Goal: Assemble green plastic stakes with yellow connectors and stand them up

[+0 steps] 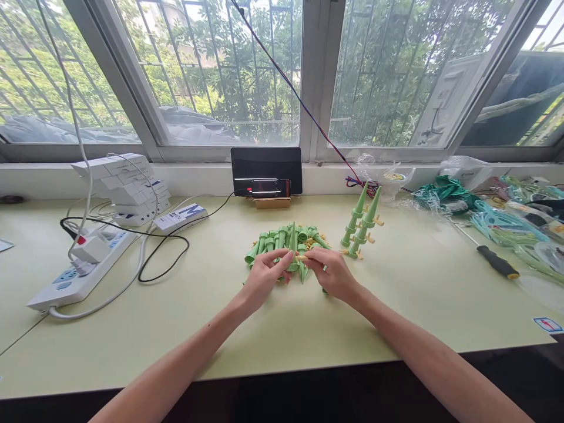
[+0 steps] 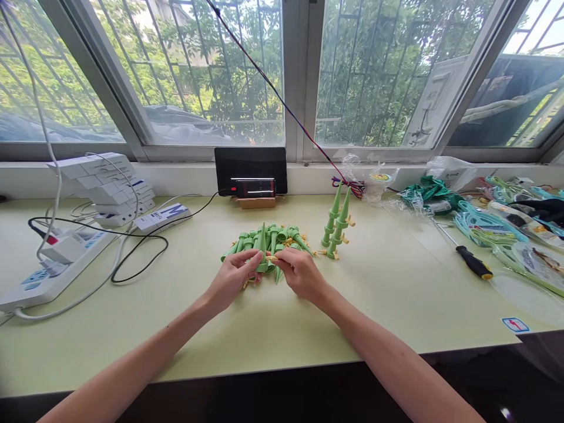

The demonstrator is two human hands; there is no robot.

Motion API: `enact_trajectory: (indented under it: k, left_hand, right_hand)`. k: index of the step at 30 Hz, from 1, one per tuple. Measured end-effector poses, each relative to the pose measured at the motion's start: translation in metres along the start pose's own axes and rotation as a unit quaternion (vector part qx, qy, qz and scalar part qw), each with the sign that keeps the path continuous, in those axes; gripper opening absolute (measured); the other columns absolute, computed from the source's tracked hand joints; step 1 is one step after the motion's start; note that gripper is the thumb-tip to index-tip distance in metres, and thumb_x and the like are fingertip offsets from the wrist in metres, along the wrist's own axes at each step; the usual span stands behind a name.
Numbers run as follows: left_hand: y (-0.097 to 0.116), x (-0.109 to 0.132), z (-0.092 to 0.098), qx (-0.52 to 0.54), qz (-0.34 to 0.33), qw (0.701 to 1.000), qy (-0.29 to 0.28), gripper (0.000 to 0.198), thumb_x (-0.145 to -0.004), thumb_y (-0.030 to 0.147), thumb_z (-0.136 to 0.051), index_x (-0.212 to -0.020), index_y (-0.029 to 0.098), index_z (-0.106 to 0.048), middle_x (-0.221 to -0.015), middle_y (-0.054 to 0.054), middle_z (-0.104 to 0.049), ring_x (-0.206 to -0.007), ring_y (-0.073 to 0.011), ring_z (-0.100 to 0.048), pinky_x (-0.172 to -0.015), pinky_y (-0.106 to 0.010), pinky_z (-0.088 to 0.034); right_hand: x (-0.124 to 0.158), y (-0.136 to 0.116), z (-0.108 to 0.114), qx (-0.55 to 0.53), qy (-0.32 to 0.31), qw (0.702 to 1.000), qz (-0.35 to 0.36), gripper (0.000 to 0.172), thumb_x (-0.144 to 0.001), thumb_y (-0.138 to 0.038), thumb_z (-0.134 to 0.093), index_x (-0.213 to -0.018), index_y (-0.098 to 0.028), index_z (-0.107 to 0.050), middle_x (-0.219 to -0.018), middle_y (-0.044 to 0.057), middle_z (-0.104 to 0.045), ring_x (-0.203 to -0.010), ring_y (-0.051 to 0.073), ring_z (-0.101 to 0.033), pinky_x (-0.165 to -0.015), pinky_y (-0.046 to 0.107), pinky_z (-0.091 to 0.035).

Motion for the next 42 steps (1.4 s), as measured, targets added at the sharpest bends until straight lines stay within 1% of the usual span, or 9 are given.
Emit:
enact_trajectory:
  k: [2, 6, 13, 17, 21, 27, 33, 38, 42]
  left_hand:
    - [0.000, 0.000, 0.000, -0.017, 0.002, 1.000, 0.001, 0.033, -0.082, 0.048, -0.067, -0.090, 0.017, -0.073, -0.077, -0.002, -0.062, -0.055, -0.0091, -0.049, -0.053, -0.023, -0.044]
    - [0.004, 0.002, -0.001, -0.030, -0.005, 1.000, -0.002, 0.031, -0.084, 0.046, -0.066, -0.094, 0.018, -0.074, -0.082, -0.002, -0.061, -0.056, -0.0078, -0.050, -0.055, -0.022, -0.044]
    - [0.004, 0.001, -0.001, -0.037, -0.030, 0.999, -0.009, 0.029, -0.084, 0.045, -0.066, -0.090, 0.017, -0.073, -0.080, -0.001, -0.051, -0.056, -0.0073, -0.051, -0.053, -0.022, -0.045]
    - [0.002, 0.000, -0.001, -0.033, -0.040, 0.999, -0.011, 0.029, -0.084, 0.044, -0.067, -0.086, 0.016, -0.071, -0.081, 0.000, -0.047, -0.055, -0.0063, -0.051, -0.051, -0.021, -0.044]
    - [0.001, -0.001, -0.001, -0.037, -0.046, 0.998, -0.018, 0.028, -0.084, 0.043, -0.067, -0.091, 0.016, -0.073, -0.081, 0.000, -0.045, -0.053, -0.0052, -0.050, -0.048, -0.021, -0.042]
    - [0.003, 0.000, -0.001, -0.049, -0.058, 0.997, -0.023, 0.029, -0.085, 0.043, -0.066, -0.095, 0.017, -0.073, -0.081, 0.000, -0.045, -0.052, -0.0055, -0.050, -0.048, -0.021, -0.042]
    - [0.005, 0.003, -0.003, -0.079, -0.034, 0.996, -0.028, 0.031, -0.088, 0.045, -0.061, -0.087, 0.016, -0.070, -0.067, 0.001, -0.051, -0.053, -0.0085, -0.047, -0.050, -0.022, -0.041]
    - [0.004, 0.003, -0.003, -0.057, -0.023, 0.997, -0.040, 0.032, -0.088, 0.046, -0.060, -0.086, 0.016, -0.071, -0.069, -0.001, -0.056, -0.055, -0.0102, -0.047, -0.051, -0.023, -0.043]
    - [0.006, 0.004, -0.003, -0.051, -0.020, 0.998, -0.045, 0.032, -0.089, 0.045, -0.059, -0.089, 0.017, -0.073, -0.072, -0.002, -0.058, -0.055, -0.0102, -0.048, -0.051, -0.023, -0.043]
  right_hand:
    - [0.001, 0.003, -0.001, 0.000, 0.001, 1.000, -0.004, 0.025, -0.098, -0.028, -0.047, -0.078, -0.018, -0.059, -0.066, 0.000, -0.052, -0.060, 0.013, -0.044, -0.059, 0.024, -0.035]
    - [0.001, 0.005, -0.002, -0.008, -0.003, 1.000, -0.015, 0.028, -0.097, -0.028, -0.047, -0.072, -0.019, -0.053, -0.063, -0.001, -0.050, -0.058, 0.012, -0.041, -0.057, 0.024, -0.032]
    - [0.001, 0.004, -0.003, -0.018, -0.026, 0.999, -0.041, 0.033, -0.097, -0.028, -0.044, -0.065, -0.019, -0.041, -0.059, -0.003, -0.042, -0.055, 0.011, -0.034, -0.054, 0.024, -0.028]
    - [0.001, 0.004, -0.002, -0.017, -0.026, 0.999, -0.043, 0.034, -0.097, -0.028, -0.044, -0.064, -0.020, -0.036, -0.058, -0.004, -0.037, -0.055, 0.011, -0.030, -0.053, 0.024, -0.026]
    - [0.001, 0.005, -0.002, -0.013, -0.028, 0.999, -0.044, 0.034, -0.098, -0.028, -0.041, -0.065, -0.019, -0.038, -0.059, -0.003, -0.040, -0.055, 0.011, -0.031, -0.054, 0.025, -0.027]
    - [0.001, 0.004, -0.002, -0.013, -0.028, 0.999, -0.045, 0.036, -0.098, -0.029, -0.041, -0.064, -0.019, -0.040, -0.058, -0.003, -0.042, -0.054, 0.010, -0.033, -0.054, 0.024, -0.028]
    - [0.000, -0.004, 0.001, -0.018, -0.029, 0.999, -0.029, 0.034, -0.097, -0.026, -0.046, -0.064, -0.019, -0.042, -0.058, -0.002, -0.046, -0.054, 0.011, -0.036, -0.054, 0.025, -0.030]
    - [0.000, -0.009, 0.001, -0.023, -0.026, 0.999, 0.001, 0.027, -0.096, -0.023, -0.047, -0.070, -0.019, -0.051, -0.062, 0.000, -0.054, -0.057, 0.012, -0.046, -0.057, 0.025, -0.036]
    - [0.000, -0.010, 0.002, -0.022, -0.008, 0.999, 0.022, 0.019, -0.096, -0.023, -0.049, -0.080, -0.018, -0.059, -0.066, 0.001, -0.059, -0.059, 0.013, -0.049, -0.057, 0.025, -0.038]
Point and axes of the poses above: each hand's wrist, its own x-axis away from the middle knuckle, its own z-axis out of the back of the hand, y = z × x, the point moved 5 cm from there along -x, towards the middle knuckle
